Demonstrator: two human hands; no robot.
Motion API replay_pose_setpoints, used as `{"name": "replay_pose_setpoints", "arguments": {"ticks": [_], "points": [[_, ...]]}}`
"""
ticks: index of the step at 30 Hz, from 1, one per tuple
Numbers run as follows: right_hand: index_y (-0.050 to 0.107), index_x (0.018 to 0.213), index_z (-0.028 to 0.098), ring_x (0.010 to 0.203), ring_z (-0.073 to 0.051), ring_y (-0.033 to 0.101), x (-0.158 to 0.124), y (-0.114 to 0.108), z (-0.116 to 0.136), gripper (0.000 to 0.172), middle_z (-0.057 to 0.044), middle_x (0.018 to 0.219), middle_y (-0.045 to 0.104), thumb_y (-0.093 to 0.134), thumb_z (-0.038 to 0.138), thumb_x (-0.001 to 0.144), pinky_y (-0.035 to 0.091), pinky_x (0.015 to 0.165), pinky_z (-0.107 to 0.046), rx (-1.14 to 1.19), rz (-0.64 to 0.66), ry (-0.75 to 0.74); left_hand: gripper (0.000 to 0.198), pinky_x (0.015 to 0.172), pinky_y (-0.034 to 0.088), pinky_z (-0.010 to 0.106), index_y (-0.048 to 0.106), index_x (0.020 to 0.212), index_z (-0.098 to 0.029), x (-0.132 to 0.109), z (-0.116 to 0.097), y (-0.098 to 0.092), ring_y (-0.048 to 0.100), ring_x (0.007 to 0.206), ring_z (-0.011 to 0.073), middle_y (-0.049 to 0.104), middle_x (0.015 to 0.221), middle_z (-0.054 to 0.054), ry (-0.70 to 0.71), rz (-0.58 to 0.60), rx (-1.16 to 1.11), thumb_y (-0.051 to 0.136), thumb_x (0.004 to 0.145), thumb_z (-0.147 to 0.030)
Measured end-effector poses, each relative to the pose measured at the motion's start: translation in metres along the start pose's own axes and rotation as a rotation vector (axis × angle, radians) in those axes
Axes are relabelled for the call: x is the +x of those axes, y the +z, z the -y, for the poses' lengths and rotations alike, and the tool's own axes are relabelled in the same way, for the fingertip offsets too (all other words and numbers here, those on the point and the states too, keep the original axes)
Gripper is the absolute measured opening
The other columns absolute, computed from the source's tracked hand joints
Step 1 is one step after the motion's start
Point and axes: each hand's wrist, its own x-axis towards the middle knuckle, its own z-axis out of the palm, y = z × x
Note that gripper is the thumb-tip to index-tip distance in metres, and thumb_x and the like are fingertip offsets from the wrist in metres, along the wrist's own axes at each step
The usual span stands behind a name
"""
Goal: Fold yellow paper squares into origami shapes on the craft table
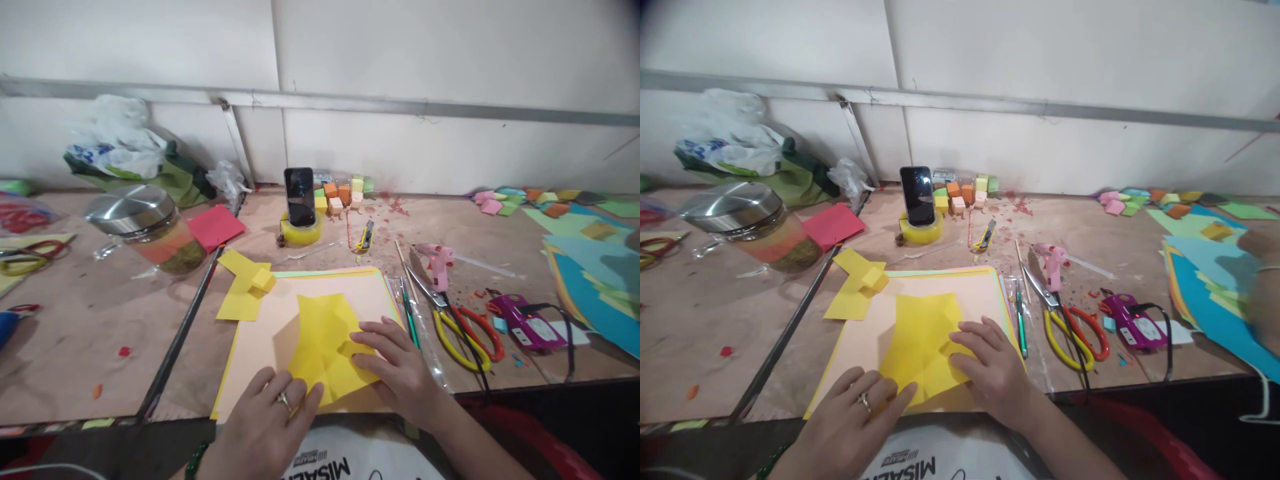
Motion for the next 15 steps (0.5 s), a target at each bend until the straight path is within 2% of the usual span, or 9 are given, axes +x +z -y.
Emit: {"name": "replay_pose_setpoints", "arguments": {"ticks": [3, 7, 11, 13, 15], "points": [[0.057, 0.090, 0.020, 0.108, -0.023, 0.061, -0.004, 0.005, -0.004, 0.027, -0.009, 0.107, 0.070, 0.045, 0.001, 0.074, 0.049, 0.095, -0.045, 0.100, 0.066, 0.036, 0.031, 0.084, 0.039, 0.039, 0.061, 0.110, -0.019, -0.003, 0.009, 0.005, 0.060, 0.088, 0.0226, 0.070, 0.096, 0.005, -0.087, 0.023, -0.041, 0.055, 0.081, -0.013], [0.055, 0.094, 0.018, 0.106, -0.021, 0.062, -0.010, 0.009, -0.005, 0.033, -0.011, 0.108, 0.069, 0.045, -0.002, 0.071, 0.053, 0.092, -0.040, 0.285, 0.124, 0.119, 0.044, 0.091, 0.037, 0.042, 0.060, 0.115, -0.023, -0.004, 0.023, 0.004, 0.058, 0.100, 0.0257, 0.068, 0.112, 0.005, -0.166, 0.146, -0.167, 0.061, 0.071, -0.017], [0.054, 0.110, 0.017, 0.111, -0.023, 0.058, -0.011, 0.007, -0.007, 0.046, -0.012, 0.113, 0.066, 0.052, 0.001, 0.067, 0.052, 0.094, -0.040, 0.404, 0.224, 0.217, 0.050, 0.084, 0.043, 0.040, 0.061, 0.114, -0.018, -0.006, 0.034, 0.014, 0.060, 0.094, 0.0234, 0.069, 0.107, 0.007, -0.177, 0.213, -0.216, 0.048, 0.068, -0.001], [0.053, 0.119, 0.018, 0.116, -0.024, 0.055, -0.011, 0.004, -0.010, 0.059, -0.011, 0.118, 0.064, 0.051, 0.000, 0.062, 0.049, 0.097, -0.043, 0.446, 0.279, 0.287, 0.051, 0.081, 0.045, 0.039, 0.064, 0.109, -0.018, -0.007, 0.038, 0.022, 0.061, 0.089, 0.0227, 0.069, 0.100, 0.008, -0.248, 0.192, -0.240, 0.041, 0.069, 0.003], [0.053, 0.121, 0.020, 0.114, -0.023, 0.056, -0.013, 0.003, -0.014, 0.066, -0.010, 0.117, 0.063, 0.047, -0.003, 0.060, 0.051, 0.096, -0.042, 0.480, 0.290, 0.388, 0.050, 0.076, 0.048, 0.037, 0.067, 0.102, -0.019, -0.007, 0.041, 0.027, 0.060, 0.085, 0.0222, 0.068, 0.095, 0.008, -0.344, 0.185, -0.324, 0.039, 0.068, 0.004]]}}
